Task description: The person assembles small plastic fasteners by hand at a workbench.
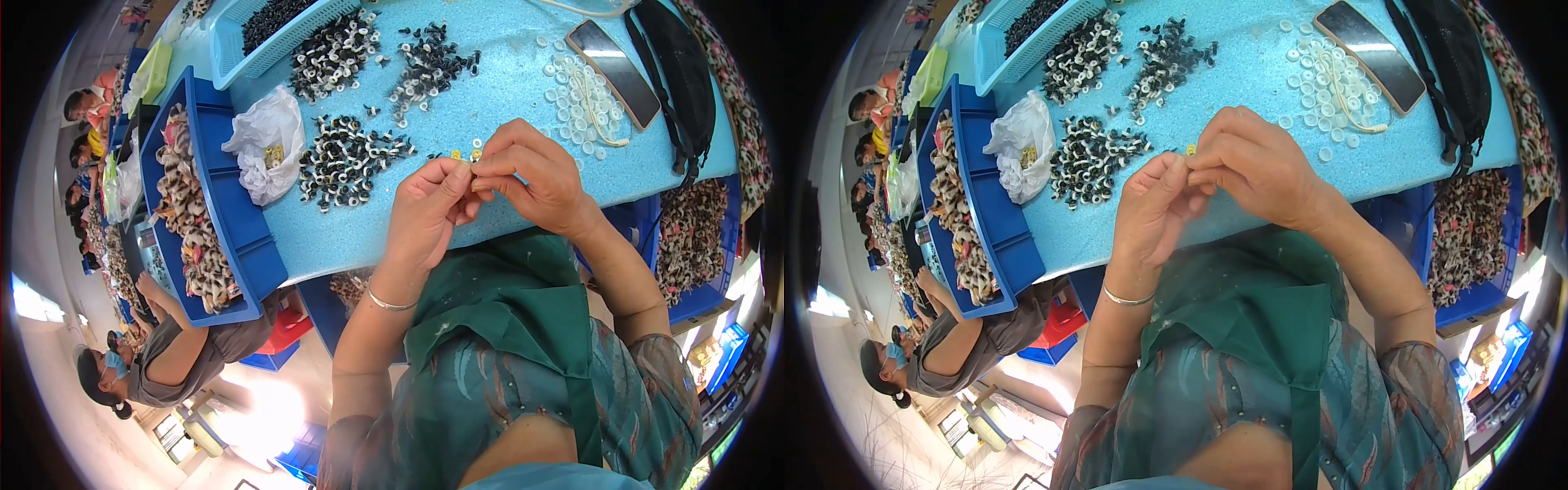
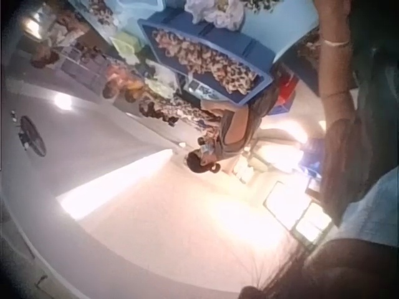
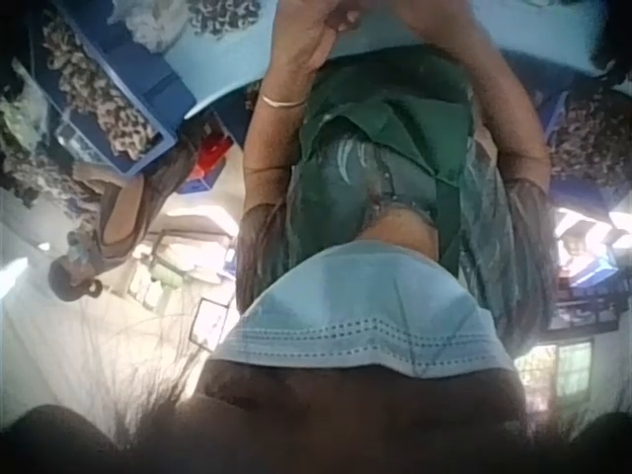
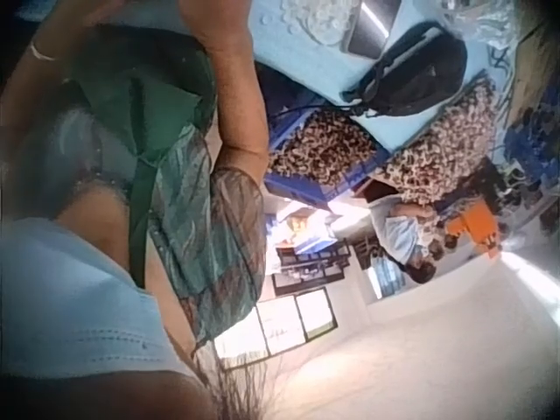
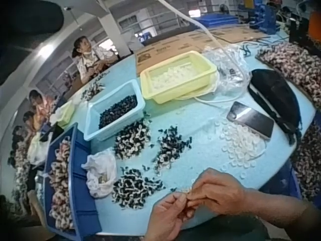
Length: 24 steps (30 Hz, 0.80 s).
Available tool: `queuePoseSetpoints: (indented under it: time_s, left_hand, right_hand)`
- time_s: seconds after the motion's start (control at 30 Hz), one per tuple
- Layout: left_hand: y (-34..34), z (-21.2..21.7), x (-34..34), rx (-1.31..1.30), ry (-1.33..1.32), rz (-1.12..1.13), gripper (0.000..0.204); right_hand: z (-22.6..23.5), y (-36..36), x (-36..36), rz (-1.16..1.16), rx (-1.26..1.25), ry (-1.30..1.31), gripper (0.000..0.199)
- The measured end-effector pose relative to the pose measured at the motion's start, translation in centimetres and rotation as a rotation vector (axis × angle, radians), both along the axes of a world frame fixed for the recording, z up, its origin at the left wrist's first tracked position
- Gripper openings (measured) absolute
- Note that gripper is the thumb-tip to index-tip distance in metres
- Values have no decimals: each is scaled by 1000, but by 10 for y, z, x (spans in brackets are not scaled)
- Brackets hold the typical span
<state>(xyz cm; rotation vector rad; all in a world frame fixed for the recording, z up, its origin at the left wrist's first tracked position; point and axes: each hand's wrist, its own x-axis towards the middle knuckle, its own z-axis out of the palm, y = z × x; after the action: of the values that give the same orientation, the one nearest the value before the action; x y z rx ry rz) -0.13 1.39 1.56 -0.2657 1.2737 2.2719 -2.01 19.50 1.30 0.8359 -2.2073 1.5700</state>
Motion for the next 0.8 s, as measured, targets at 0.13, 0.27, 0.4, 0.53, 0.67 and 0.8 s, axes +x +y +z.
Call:
queuePoseSetpoints:
  time_s: [0.13,0.27,0.4,0.53,0.67,0.8]
  left_hand:
    - [-9,-9,-9,132,-21,10,21]
    - [-17,-7,-22,-49,65,98,15]
    - [-32,-11,-29,-1023,792,226,12]
    - [-41,-11,-33,-1537,1270,176,22]
    - [-26,-10,-24,-1374,1269,128,23]
    - [-33,-20,-25,-1460,1379,3,23]
  right_hand:
    - [2,-9,-8,-37,9,85,16]
    - [0,-2,-27,-105,58,16,19]
    - [-11,15,-63,-347,327,-4,24]
    - [-23,16,-84,-354,548,-3,17]
    - [-30,11,-90,-303,592,20,15]
    - [-18,13,-80,-243,399,-60,12]
